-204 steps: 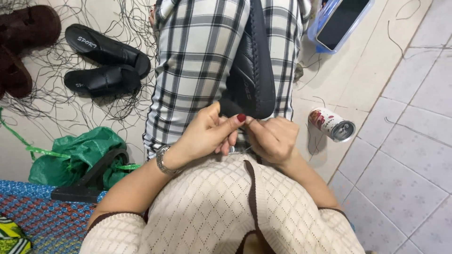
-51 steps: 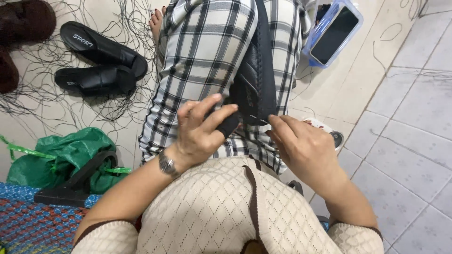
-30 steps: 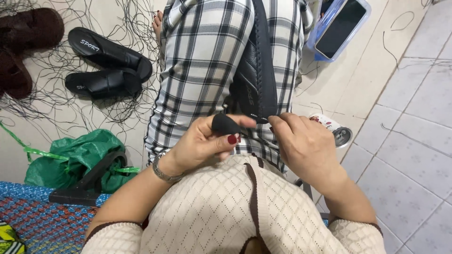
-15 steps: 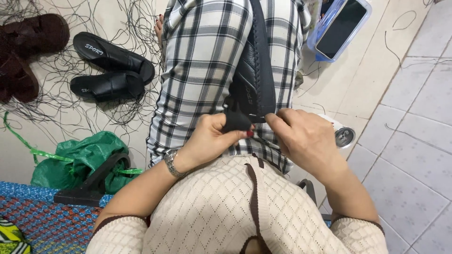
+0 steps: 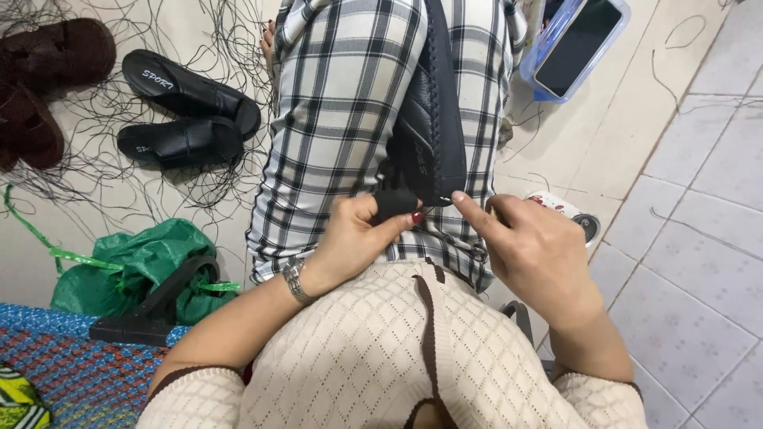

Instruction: Hand-sewing the upper component of a black sandal to its sole using a needle and thread.

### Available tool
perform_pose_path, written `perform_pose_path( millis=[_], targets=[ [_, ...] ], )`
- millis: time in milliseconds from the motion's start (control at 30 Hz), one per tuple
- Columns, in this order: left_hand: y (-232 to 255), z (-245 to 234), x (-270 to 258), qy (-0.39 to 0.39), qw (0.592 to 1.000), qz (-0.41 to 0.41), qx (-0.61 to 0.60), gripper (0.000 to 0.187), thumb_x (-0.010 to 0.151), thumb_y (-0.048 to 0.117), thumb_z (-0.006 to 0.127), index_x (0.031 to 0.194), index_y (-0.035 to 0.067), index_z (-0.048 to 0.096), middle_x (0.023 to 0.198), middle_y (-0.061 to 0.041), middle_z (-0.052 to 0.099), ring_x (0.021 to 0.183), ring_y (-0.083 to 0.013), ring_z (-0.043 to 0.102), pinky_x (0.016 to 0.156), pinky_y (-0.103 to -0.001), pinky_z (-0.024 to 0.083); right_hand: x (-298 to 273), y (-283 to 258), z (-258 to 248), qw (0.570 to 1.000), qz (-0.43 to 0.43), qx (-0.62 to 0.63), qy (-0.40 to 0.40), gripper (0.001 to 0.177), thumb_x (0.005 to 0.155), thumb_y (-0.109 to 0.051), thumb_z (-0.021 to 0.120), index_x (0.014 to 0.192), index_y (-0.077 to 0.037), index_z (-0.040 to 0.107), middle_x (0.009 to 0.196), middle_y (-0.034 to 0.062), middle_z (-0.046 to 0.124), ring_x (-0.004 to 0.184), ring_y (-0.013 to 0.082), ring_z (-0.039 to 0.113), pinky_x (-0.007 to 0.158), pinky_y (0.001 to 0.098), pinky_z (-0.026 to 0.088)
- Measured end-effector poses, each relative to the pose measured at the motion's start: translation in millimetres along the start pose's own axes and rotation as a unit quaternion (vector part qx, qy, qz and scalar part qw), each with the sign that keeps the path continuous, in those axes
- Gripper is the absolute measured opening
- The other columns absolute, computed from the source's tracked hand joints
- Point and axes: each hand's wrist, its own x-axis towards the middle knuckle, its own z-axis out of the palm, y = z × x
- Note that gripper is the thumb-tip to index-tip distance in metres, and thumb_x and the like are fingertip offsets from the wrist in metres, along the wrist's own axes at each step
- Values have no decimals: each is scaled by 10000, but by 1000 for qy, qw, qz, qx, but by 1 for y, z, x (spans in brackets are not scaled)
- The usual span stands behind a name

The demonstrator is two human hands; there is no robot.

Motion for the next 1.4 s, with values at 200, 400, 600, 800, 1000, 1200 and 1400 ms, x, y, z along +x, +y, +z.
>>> perform_pose_path(
  millis=[200, 400, 600, 800, 1000, 1200, 1400],
  targets=[
    [-9, 7, 1, -12, 990, 123, 65, 246, 892, 97, 746, 1137, 69, 740, 1063, -84, 781, 832, -110, 741, 687, -181, 620, 6, -19, -7, 996, 14, -88, 3, 636, 801, 114, 633, 1324, -240, 705, 852, 48, 679, 519, 109, 500, 400, 270, 369],
    [-15, 9, 4, -23, 984, 158, 79, 220, 896, 66, 739, 1113, 34, 745, 1044, -102, 769, 855, -154, 747, 686, -203, 626, 6, -20, -4, 987, 0, -160, -35, 729, 835, 87, 565, 1506, -195, 532, 916, 107, 637, 590, 188, 521, 484, 325, 428],
    [-3, 8, 2, 23, 982, 185, 32, 216, 803, -52, 773, 1009, 14, 779, 851, -187, 775, 839, -350, 763, 709, -349, 604, 9, 4, 22, 995, 2, 82, 63, 433, 831, -5, 689, 1211, -196, 767, 890, 92, 718, 663, 241, 695, 614, 312, 561],
    [-6, 5, 2, 13, 978, 206, 40, 213, 812, -44, 778, 1014, 23, 776, 860, -178, 776, 825, -349, 762, 698, -344, 603, 16, -5, 22, 998, -27, -35, 46, 302, 827, -86, 706, 1111, -186, 722, 935, 43, 719, 725, 168, 717, 654, 260, 579],
    [-1, -1, -2, 67, 993, 72, -60, 234, 856, 9, 754, 1089, -6, 756, 646, -126, 717, 602, -102, 631, 510, -230, 549, 24, -6, 16, 995, -9, 83, 46, 244, 832, -25, 746, 1045, -138, 710, 877, 73, 729, 708, 220, 732, 623, 281, 568],
    [-4, 4, 4, 96, 988, 105, -54, 184, 854, 38, 791, 1033, 2, 773, 615, -134, 723, 558, -92, 657, 490, -236, 539, 31, -5, 4, 998, -27, 59, 17, 210, 849, -21, 739, 1024, -132, 701, 864, 82, 731, 713, 222, 738, 619, 282, 574],
    [0, 2, 8, 19, 990, 133, -53, 204, 836, 12, 798, 1038, 34, 781, 682, -123, 738, 599, -85, 643, 546, -238, 549, 14, -6, -18, 1000, -10, 16, -21, 310, 878, -74, 679, 1162, -196, 664, 902, 76, 701, 736, 236, 729, 609, 315, 562]
  ],
)
